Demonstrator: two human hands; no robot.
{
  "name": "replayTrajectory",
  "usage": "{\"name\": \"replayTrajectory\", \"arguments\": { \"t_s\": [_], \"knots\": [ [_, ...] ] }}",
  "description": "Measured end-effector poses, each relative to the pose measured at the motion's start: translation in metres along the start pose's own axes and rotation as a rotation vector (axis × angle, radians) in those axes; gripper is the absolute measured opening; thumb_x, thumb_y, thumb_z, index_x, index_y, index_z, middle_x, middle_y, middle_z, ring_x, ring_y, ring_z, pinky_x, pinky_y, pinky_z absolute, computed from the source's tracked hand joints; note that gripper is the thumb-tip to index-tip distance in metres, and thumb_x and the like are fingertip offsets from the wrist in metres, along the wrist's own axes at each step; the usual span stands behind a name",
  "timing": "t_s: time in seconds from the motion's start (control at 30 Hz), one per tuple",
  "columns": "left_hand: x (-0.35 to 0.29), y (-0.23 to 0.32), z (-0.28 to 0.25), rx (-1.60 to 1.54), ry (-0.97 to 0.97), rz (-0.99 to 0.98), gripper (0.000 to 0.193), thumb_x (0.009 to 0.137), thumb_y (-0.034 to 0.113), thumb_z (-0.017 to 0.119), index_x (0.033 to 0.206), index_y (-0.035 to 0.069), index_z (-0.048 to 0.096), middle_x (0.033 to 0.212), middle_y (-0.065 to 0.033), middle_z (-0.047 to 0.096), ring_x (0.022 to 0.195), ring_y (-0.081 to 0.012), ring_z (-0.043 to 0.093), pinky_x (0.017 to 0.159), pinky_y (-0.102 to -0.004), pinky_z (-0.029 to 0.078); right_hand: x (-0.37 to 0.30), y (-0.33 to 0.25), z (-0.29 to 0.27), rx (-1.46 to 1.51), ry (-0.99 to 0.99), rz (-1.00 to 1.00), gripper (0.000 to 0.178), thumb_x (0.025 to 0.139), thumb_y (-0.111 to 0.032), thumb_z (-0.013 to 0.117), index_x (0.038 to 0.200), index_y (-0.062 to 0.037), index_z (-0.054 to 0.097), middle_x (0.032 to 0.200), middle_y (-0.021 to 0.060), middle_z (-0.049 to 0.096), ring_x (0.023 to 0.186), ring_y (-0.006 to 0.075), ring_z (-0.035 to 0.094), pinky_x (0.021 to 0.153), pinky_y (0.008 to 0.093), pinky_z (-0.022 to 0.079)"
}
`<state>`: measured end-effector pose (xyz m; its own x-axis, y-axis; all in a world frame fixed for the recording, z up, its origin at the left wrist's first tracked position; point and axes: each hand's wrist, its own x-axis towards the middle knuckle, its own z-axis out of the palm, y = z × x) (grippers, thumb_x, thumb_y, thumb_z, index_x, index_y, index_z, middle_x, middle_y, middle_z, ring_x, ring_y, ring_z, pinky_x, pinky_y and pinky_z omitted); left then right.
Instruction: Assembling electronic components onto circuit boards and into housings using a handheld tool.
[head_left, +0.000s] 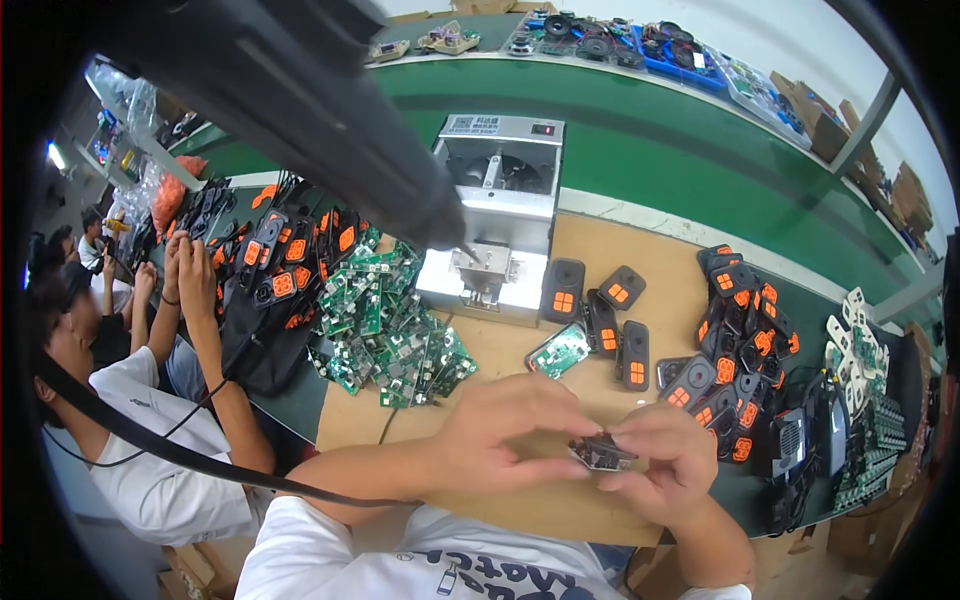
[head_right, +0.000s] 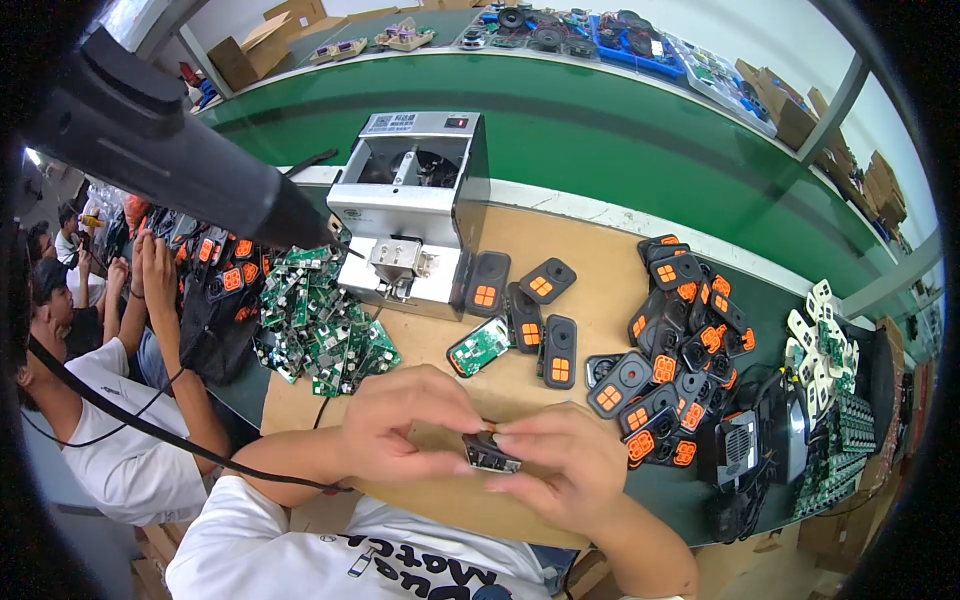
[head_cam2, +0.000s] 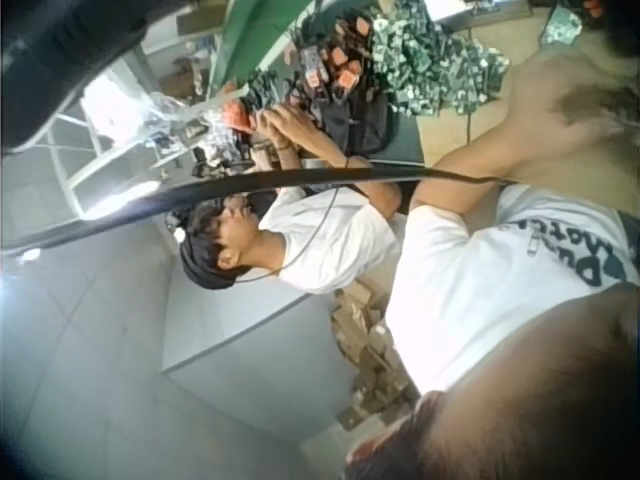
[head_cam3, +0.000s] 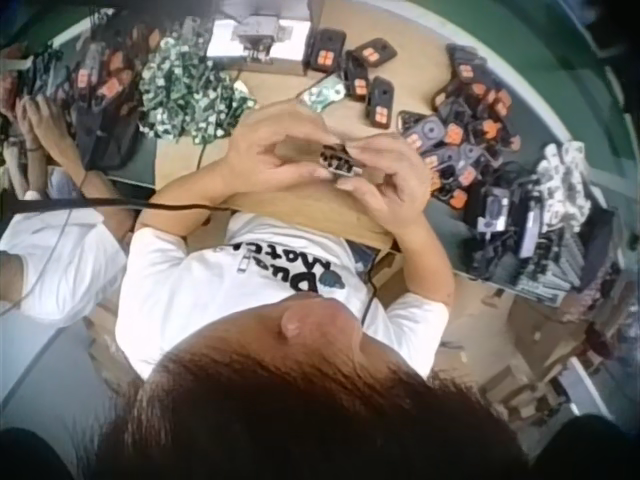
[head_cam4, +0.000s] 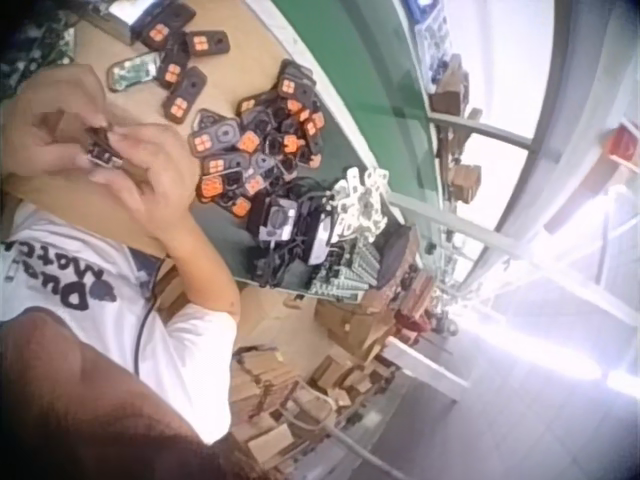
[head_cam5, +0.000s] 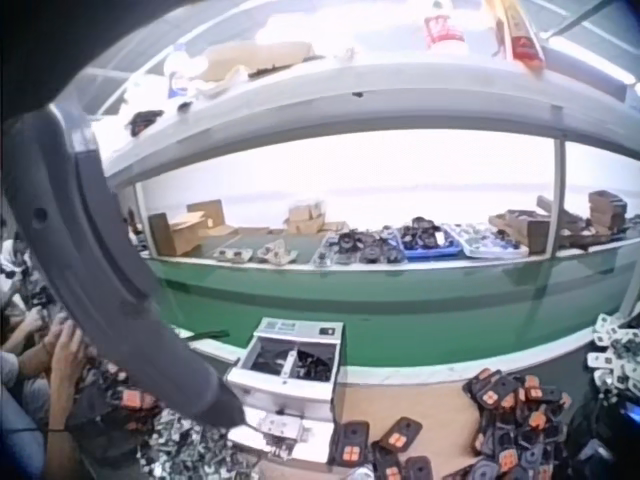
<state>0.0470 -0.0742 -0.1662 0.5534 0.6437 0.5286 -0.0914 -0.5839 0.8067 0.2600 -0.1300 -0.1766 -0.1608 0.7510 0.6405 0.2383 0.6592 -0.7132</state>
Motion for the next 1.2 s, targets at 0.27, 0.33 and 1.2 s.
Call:
{"name": "replayTrajectory", "arguments": {
  "t_s": [0.27,0.33,1.2],
  "knots": [
    [-0.007,-0.008,0.002,-0.155,-0.006,0.069,0.031,0.067,0.004,0.086,0.094,0.001,0.07,0.089,-0.0126,0.067,0.081,-0.0248,0.068,0.068,-0.0312,0.054,0.005,-0.015,0.002,-0.099,-0.04,-0.02,0.041,0.064,-0.019,0.089,0.092,-0.0011,0.065,0.082,0.0107,0.066,0.072,0.0205,0.067,0.061,0.0276,0.056],
    [-0.01,-0.008,0.003,-0.203,-0.018,0.064,0.03,0.067,0.004,0.086,0.092,0.001,0.07,0.089,-0.0128,0.068,0.08,-0.0246,0.068,0.068,-0.0305,0.054,-0.003,-0.017,0.008,-0.092,-0.001,-0.008,0.04,0.065,-0.019,0.089,0.092,-0.0006,0.065,0.08,0.0108,0.066,0.07,0.0204,0.066,0.06,0.0275,0.055],
    [0.115,0.024,-0.087,0.016,0.268,-0.073,0.064,0.092,0.065,0.047,0.088,0.002,0.051,0.056,-0.002,0.046,0.045,-0.0121,0.048,0.047,-0.0299,0.047,-0.02,0.015,0.035,1.507,-0.041,1.26,0.053,0.102,-0.047,0.034,0.127,-0.0017,0.047,0.099,0.011,0.06,0.079,0.0231,0.062,0.075,0.0408,0.051]
  ]
}}
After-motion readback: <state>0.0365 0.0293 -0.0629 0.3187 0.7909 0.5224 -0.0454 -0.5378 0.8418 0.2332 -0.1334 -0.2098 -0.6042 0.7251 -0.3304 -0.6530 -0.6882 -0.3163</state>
